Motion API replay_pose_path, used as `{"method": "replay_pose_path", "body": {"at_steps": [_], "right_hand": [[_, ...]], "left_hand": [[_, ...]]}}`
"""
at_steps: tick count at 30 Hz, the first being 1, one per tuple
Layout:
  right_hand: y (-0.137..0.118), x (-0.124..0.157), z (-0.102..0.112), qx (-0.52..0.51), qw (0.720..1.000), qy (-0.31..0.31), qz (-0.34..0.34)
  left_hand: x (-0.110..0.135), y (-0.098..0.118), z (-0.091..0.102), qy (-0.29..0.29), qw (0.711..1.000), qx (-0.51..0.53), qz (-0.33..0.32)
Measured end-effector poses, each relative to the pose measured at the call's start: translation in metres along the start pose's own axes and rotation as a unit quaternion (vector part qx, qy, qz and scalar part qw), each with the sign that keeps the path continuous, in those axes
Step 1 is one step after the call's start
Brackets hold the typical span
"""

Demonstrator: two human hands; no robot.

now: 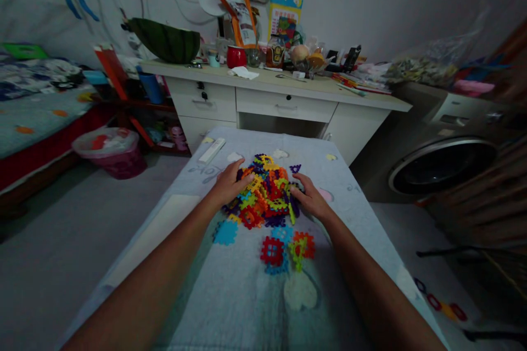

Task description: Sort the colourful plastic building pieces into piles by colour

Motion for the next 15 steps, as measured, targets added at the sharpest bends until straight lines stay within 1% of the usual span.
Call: {"method": "replay_pose_path", "body": {"at_steps": [2, 5, 7, 10, 12, 13, 15], "right_hand": [[-0.001, 0.015, 0.009, 0.032, 0.999, -0.022, 0.005], [-0.005, 0.052, 0.015, 0.094, 0.993, -0.067, 0.028], [-0.01, 0.082, 0.013, 0.135, 0.985, -0.101, 0.045], [-0.018, 0.122, 0.0, 0.177, 0.971, -0.141, 0.078], [-0.021, 0.136, -0.009, 0.193, 0.965, -0.148, 0.095], [-0.022, 0.139, -0.013, 0.201, 0.964, -0.143, 0.1], [-0.022, 0.134, -0.019, 0.213, 0.964, -0.119, 0.104]], "left_hand": [[0.011, 0.001, 0.006, 0.006, 1.0, -0.012, -0.006], [0.026, 0.0, 0.009, 0.003, 0.999, -0.033, 0.007], [0.033, -0.003, 0.007, 0.005, 0.999, -0.045, 0.029], [0.039, -0.01, 0.001, 0.019, 0.996, -0.062, 0.065], [0.041, -0.014, -0.004, 0.033, 0.994, -0.068, 0.079], [0.042, -0.014, -0.006, 0.043, 0.993, -0.069, 0.083], [0.044, -0.015, -0.009, 0.064, 0.992, -0.068, 0.089]]}}
Point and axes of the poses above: each hand's wrist, its own x-axis away from the middle knuckle, its own z-axis out of the back of the hand, y = z × x, the point moved 6 cm from there along -x, towards the middle knuckle, and after that the axes turned 5 degrees about -z, right-handed, at the moved point
